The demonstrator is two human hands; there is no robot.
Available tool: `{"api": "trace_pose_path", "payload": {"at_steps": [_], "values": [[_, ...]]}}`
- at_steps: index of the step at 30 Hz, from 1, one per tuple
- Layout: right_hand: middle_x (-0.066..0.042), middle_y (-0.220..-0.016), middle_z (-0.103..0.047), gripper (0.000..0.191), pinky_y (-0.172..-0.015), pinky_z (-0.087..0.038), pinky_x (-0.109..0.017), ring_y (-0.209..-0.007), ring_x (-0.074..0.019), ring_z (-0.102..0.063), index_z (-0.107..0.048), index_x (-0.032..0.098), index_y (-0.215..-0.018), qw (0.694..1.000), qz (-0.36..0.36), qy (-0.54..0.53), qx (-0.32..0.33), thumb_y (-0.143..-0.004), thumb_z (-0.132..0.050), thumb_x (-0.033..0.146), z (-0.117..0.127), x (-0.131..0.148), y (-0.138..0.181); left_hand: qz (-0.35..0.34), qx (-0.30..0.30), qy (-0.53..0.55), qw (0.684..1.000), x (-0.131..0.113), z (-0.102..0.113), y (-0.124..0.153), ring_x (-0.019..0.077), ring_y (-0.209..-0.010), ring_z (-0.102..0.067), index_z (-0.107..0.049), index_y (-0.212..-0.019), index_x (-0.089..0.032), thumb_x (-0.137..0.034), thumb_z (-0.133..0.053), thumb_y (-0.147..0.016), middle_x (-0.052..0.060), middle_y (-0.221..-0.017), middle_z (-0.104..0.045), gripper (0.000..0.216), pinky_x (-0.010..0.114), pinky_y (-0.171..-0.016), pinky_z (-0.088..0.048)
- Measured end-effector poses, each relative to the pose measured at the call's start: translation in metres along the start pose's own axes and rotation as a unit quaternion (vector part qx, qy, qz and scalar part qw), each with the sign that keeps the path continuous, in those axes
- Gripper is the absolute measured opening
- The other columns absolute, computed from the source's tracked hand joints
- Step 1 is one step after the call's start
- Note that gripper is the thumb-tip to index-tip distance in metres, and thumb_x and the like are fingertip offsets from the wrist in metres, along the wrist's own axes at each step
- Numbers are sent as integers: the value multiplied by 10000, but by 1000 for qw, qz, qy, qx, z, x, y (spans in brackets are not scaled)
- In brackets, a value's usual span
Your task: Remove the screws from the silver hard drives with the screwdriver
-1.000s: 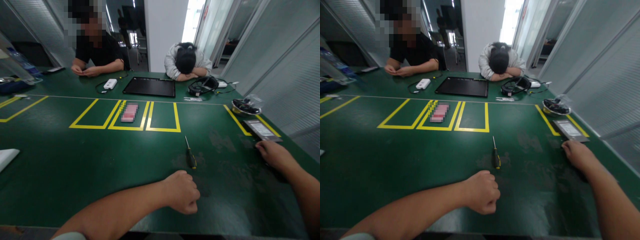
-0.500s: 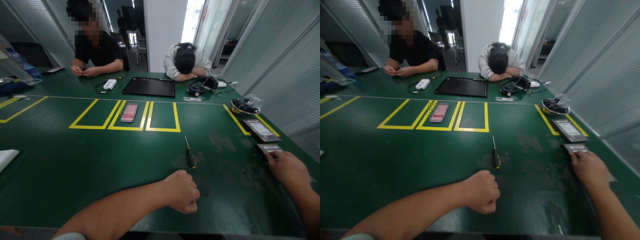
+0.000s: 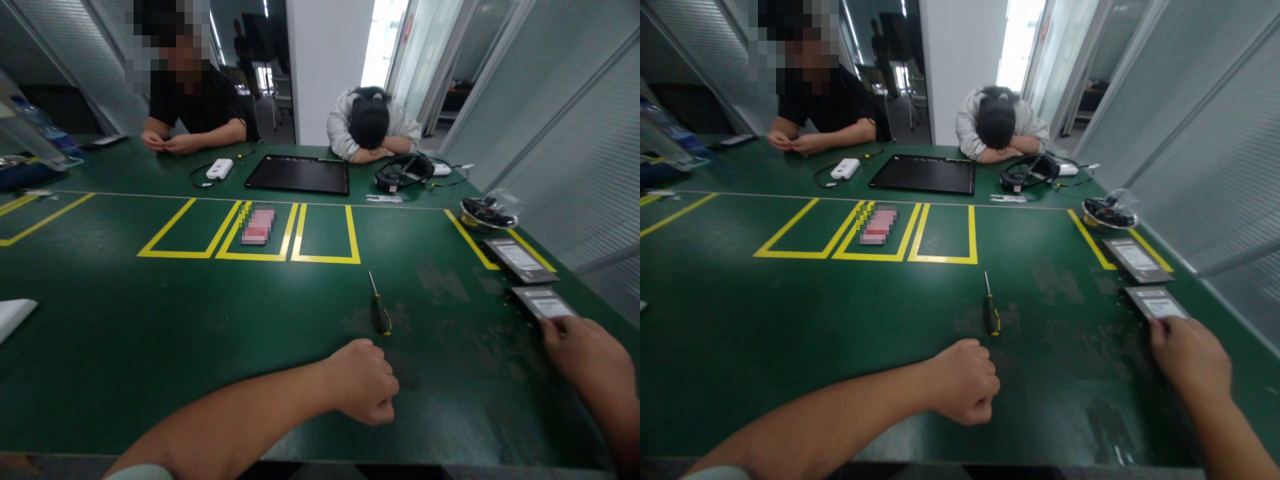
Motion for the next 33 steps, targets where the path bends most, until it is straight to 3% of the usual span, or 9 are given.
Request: {"api": "trace_pose_path", "payload": {"at_steps": [9,14,22,29,33], "values": [[-183,-891,-657,309,-785,-510,-398,-862,-305,-636,-581,184,-791,993,61,-80,69,-862,-357,384,-30,-19,-39,2,8,-1,1000,0,2,0,192,-644,-573,-656,-683,-176,-352,-601,-779,38,-680,-672,208,359,-582,-371],[-165,-937,-672,291,-822,-506,-406,-908,-309,-638,-607,191,-843,986,79,-135,64,-768,-420,402,-20,-17,-36,1,14,-3,1000,0,0,0,193,-656,-578,-657,-693,-178,-357,-588,-788,38,-689,-677,213,354,-597,-376],[-147,-840,-684,359,-708,-492,-425,-793,-331,-645,-613,217,-786,988,-12,-124,96,-800,-391,499,-20,-21,-32,2,15,-2,1000,0,2,0,191,-642,-573,-657,-684,-175,-348,-596,-781,40,-685,-677,207,353,-581,-373],[-160,-927,-700,330,-777,-502,-397,-871,-319,-659,-624,201,-849,981,15,-155,115,-772,-408,438,-16,-22,-36,5,-5,-4,1000,0,0,1,188,-641,-574,-647,-677,-179,-353,-606,-766,39,-666,-664,200,344,-590,-373],[-140,-877,-700,294,-757,-500,-387,-842,-305,-661,-628,209,-804,982,17,-149,114,-760,-444,434,-15,-23,-37,3,-8,-6,1000,0,1,1,189,-629,-565,-642,-668,-181,-354,-600,-771,32,-663,-661,205,350,-575,-366]]}}
Point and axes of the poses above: each hand's wrist, its own y-axis away from the middle knuckle, its own z-axis out of the back of the hand, x = y × z, the point moved 7 cm from there along -y, towards the middle knuckle
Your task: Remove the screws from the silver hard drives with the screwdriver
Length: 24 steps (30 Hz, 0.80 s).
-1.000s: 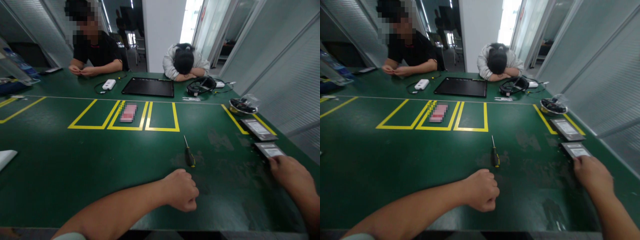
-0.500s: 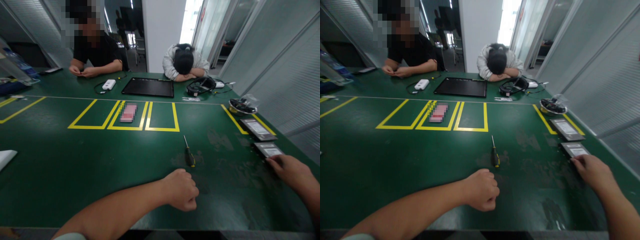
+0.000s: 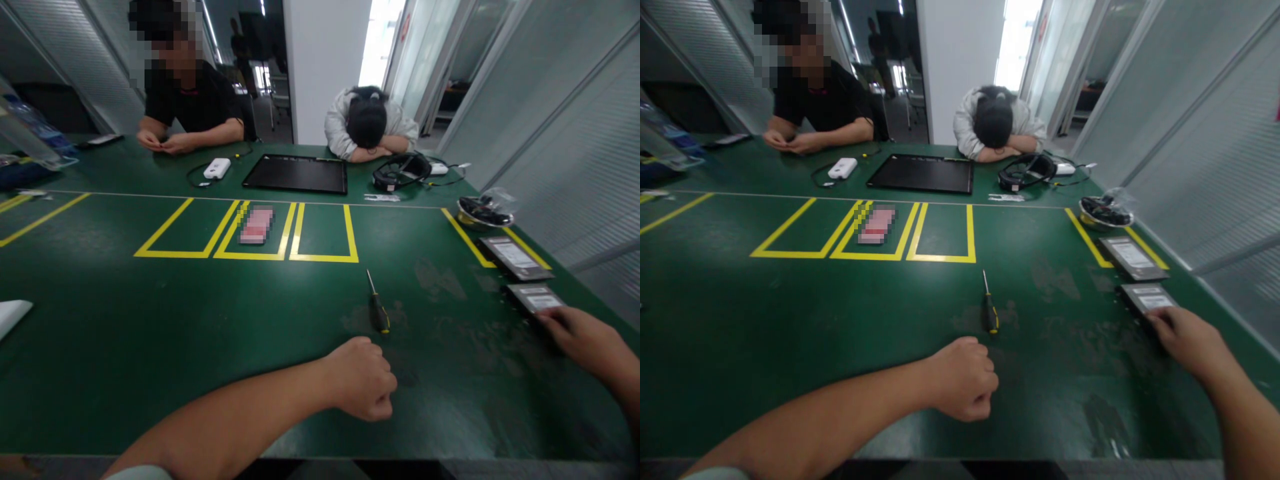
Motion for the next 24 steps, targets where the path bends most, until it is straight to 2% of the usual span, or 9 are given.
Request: {"api": "trace_pose_path", "payload": {"at_steps": [3,6,9,15,19,24], "values": [[-132,-803,-691,339,-698,-493,-403,-785,-320,-655,-635,217,-780,999,-23,39,6,-797,-433,488,-5,-3,-1,0,8,0,1000,0,0,0,191,-634,-566,-644,-673,-181,-360,-593,-778,28,-667,-662,213,352,-575,-369],[-153,-832,-693,371,-689,-492,-411,-791,-335,-655,-642,212,-791,998,-21,58,-6,-831,-393,484,-8,-2,-2,0,15,3,1000,0,0,-1,193,-645,-571,-650,-684,-182,-360,-592,-780,29,-678,-669,211,355,-584,-375],[-173,-859,-695,344,-703,-499,-415,-800,-338,-657,-637,198,-798,999,-10,42,-10,-822,-402,449,-8,-2,-5,2,21,5,1000,0,-1,0,195,-657,-578,-659,-696,-179,-355,-594,-784,40,-688,-676,207,356,-597,-381],[-141,-911,-699,263,-781,-503,-374,-859,-289,-661,-630,195,-842,1000,22,8,5,-781,-448,375,-3,-1,-8,0,24,7,1000,0,0,0,194,-656,-579,-660,-691,-179,-351,-599,-783,46,-683,-675,205,355,-600,-381],[-137,-843,-692,306,-721,-491,-381,-816,-298,-655,-633,198,-808,998,1,65,18,-823,-433,429,-5,-3,-6,-3,16,7,1000,0,1,0,196,-653,-579,-658,-691,-181,-356,-594,-782,36,-683,-674,207,358,-591,-380],[-180,-849,-676,337,-702,-487,-385,-795,-307,-648,-619,176,-776,994,27,110,-5,-862,-395,412,-9,1,-8,-2,24,8,1000,0,-2,-1,200,-670,-589,-661,-698,-179,-347,-590,-787,50,-696,-682,203,355,-597,-383]]}}
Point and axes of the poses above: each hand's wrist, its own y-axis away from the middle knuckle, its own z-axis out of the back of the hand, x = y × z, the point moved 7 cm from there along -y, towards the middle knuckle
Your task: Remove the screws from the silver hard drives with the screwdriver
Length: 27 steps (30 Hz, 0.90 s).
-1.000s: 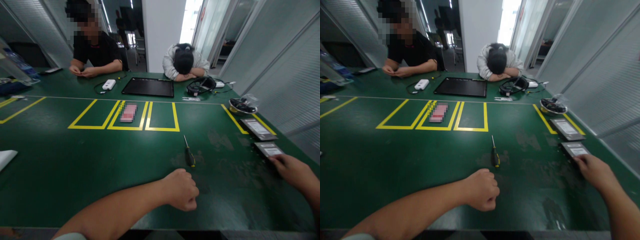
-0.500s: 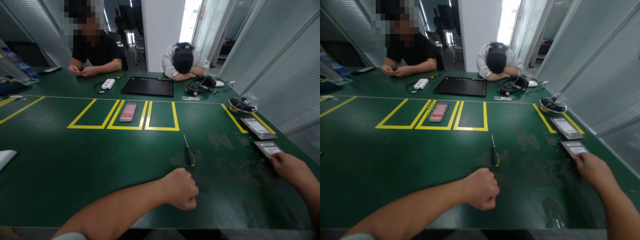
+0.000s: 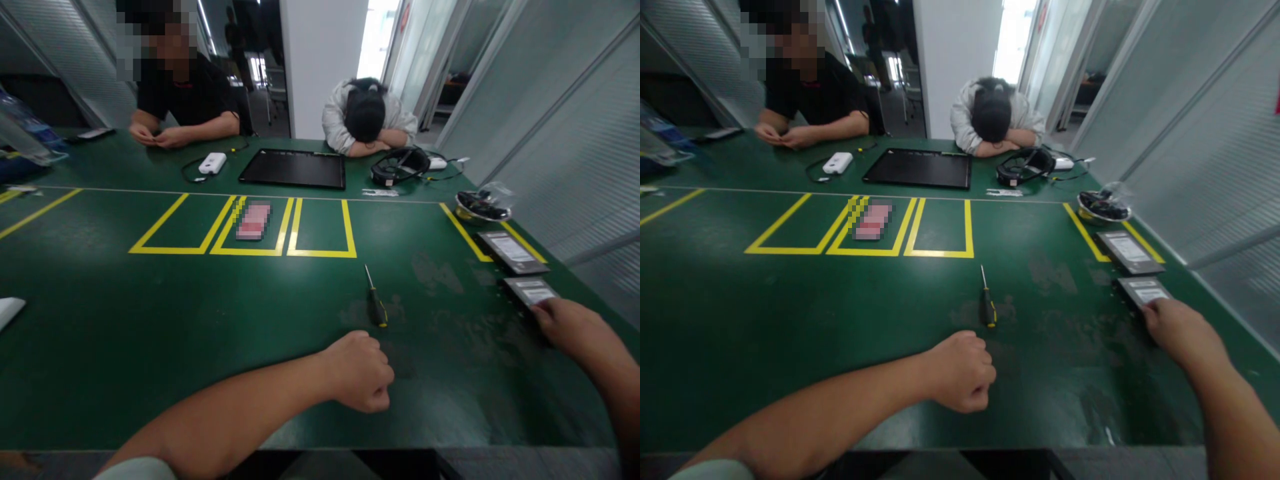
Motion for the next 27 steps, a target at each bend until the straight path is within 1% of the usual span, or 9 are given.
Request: {"api": "trace_pose_path", "payload": {"at_steps": [2,5,7,11,14,18,23,25,27], "values": [[-183,-877,-682,317,-733,-495,-377,-825,-300,-651,-628,167,-794,1000,12,-10,-1,-861,-399,375,-1,0,-2,1,0,0,1000,0,0,0,202,-675,-591,-664,-701,-181,-344,-589,-786,52,-695,-682,199,356,-596,-383],[-158,-927,-691,279,-795,-501,-349,-885,-272,-652,-644,166,-852,999,37,-27,-5,-849,-415,323,2,2,-3,0,-1,-3,1000,0,0,0,203,-676,-590,-667,-700,-181,-343,-591,-782,55,-697,-683,197,357,-594,-380],[-143,-936,-694,265,-802,-502,-337,-891,-259,-653,-650,167,-875,999,41,-31,-5,-837,-435,317,4,2,-3,-2,-2,-5,1000,0,0,0,200,-673,-589,-665,-696,-180,-342,-589,-782,56,-699,-686,199,357,-592,-377],[-138,-810,-693,305,-691,-498,-357,-775,-281,-659,-666,175,-794,1000,5,-12,8,-838,-467,402,4,1,-1,-1,-5,-6,1000,0,-1,0,196,-670,-586,-658,-688,-183,-347,-580,-787,51,-700,-686,206,348,-595,-369],[-168,-821,-695,355,-651,-488,-379,-754,-309,-659,-673,170,-789,1000,-25,6,8,-857,-438,428,3,2,-1,0,-6,-6,1000,0,0,0,192,-669,-584,-657,-693,-184,-345,-581,-784,51,-700,-685,200,340,-598,-365],[-195,-900,-707,363,-686,-502,-387,-807,-321,-669,-683,154,-855,999,-33,9,16,-872,-420,403,3,2,-3,-2,-10,-2,1000,0,1,1,192,-658,-578,-654,-686,-183,-343,-587,-777,43,-690,-679,196,346,-596,-366],[-140,-988,-717,322,-778,-509,-322,-897,-253,-673,-674,158,-945,999,-1,-10,48,-881,-435,364,5,1,-4,-3,-20,-1,1000,0,2,1,194,-648,-572,-647,-664,-178,-339,-600,-765,41,-674,-671,196,351,-590,-367],[-123,-978,-716,309,-783,-505,-314,-904,-243,-671,-668,166,-953,999,2,-6,54,-878,-447,369,7,0,-3,-3,-20,-1,1000,0,1,1,195,-651,-572,-648,-668,-181,-340,-596,-768,42,-677,-670,195,348,-593,-369],[-129,-929,-714,324,-761,-507,-344,-872,-268,-673,-670,173,-910,998,-11,10,58,-877,-453,411,7,-2,-1,-4,-17,1,1000,0,0,1,195,-653,-573,-649,-672,-183,-340,-593,-771,45,-679,-671,194,342,-595,-370]]}}
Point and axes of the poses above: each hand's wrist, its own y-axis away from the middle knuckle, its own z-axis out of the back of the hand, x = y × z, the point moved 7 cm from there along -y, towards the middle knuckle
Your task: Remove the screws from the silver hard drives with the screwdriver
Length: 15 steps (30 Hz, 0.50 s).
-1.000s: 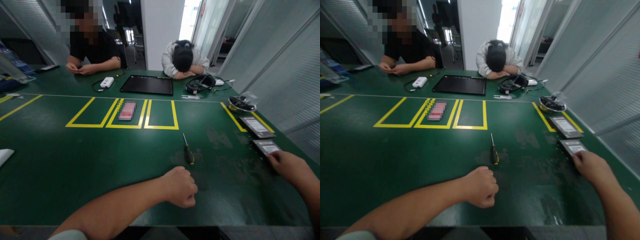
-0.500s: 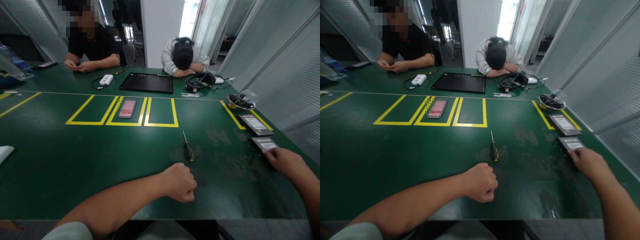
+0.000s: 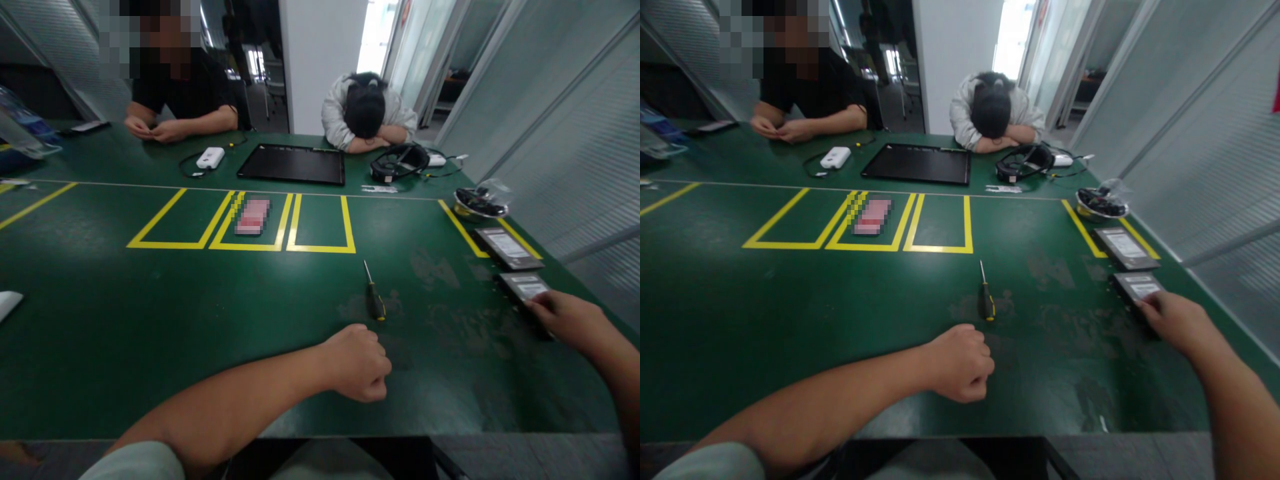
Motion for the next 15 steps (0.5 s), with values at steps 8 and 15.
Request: {"api": "trace_pose_path", "payload": {"at_steps": [8,15], "values": [[-219,-1031,-689,458,-713,-521,-401,-912,-350,-683,-684,131,-950,998,-47,47,15,-906,-381,472,-9,-2,-9,3,5,-2,1000,-1,1,-1,200,-663,-580,-654,-681,-186,-335,-590,-772,39,-696,-681,186,354,-589,-373],[-251,-1063,-685,341,-780,-528,-358,-960,-318,-687,-699,73,-914,995,-41,66,55,-916,-452,308,-7,8,-20,4,15,-2,1000,-1,1,0,198,-667,-579,-653,-679,-185,-335,-586,-777,45,-694,-681,192,348,-600,-369]]}}
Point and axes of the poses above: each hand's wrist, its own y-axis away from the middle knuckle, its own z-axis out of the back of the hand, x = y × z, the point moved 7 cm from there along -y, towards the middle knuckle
